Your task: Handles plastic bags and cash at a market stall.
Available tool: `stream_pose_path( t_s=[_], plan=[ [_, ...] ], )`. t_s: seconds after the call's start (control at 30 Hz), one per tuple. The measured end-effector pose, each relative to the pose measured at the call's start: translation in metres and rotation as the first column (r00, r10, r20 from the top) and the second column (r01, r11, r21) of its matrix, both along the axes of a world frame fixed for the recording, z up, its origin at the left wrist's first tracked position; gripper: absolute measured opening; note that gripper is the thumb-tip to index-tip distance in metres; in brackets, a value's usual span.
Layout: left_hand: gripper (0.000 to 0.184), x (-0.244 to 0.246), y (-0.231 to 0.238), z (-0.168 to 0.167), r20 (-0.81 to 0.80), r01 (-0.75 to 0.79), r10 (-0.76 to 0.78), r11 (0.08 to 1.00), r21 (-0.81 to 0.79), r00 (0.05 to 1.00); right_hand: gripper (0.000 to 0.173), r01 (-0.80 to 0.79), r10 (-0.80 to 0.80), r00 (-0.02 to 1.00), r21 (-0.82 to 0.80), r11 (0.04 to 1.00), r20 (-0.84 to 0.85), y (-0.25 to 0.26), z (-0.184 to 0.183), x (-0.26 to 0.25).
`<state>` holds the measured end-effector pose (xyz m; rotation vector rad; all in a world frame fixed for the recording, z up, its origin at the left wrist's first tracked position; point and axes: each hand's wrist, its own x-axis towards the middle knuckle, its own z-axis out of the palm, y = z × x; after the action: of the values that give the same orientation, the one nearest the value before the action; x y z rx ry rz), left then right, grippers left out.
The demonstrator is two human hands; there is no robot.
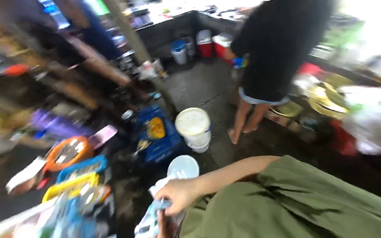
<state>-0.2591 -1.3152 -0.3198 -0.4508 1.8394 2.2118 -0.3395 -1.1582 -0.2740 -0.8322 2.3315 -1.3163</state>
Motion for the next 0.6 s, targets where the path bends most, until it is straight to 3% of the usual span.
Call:
stream_pose_path(
  t_s=[0.1,0.17,0.3,0.4,0.5,0.6],
  plan=[
    [0.022,0.009,-0.007,-0.007,0.084,-0.26,0.257,0.965,0.025,0.963,0.045,-0.158,0.157,0.975,-0.004,0.987,0.155,-0.008,0.001,-0.018],
    [0.022,0.015,-0.014,0.002,0.171,-0.383,0.375,0.924,0.013,0.911,0.043,-0.297,0.282,0.921,0.016,0.955,0.268,-0.02,0.002,-0.034],
    [0.041,0.029,-0.042,-0.011,0.119,-0.496,0.486,0.864,0.088,0.866,0.036,-0.429,0.36,0.813,0.053,0.902,0.457,-0.057,0.001,-0.064],
    [0.036,0.033,-0.059,-0.024,0.108,-0.576,0.567,0.812,0.098,0.817,0.032,-0.477,0.354,0.718,0.053,0.877,0.6,-0.092,-0.003,-0.091],
    [0.028,0.026,-0.066,-0.038,0.147,-0.639,0.626,0.766,0.071,0.766,0.036,-0.563,0.396,0.711,0.133,0.816,0.581,-0.135,-0.003,-0.128],
    [0.02,0.017,-0.079,-0.049,0.241,-0.661,0.647,0.75,-0.026,0.723,0.038,-0.472,0.404,0.826,0.092,0.877,0.395,-0.183,-0.009,-0.183]
  ],
)
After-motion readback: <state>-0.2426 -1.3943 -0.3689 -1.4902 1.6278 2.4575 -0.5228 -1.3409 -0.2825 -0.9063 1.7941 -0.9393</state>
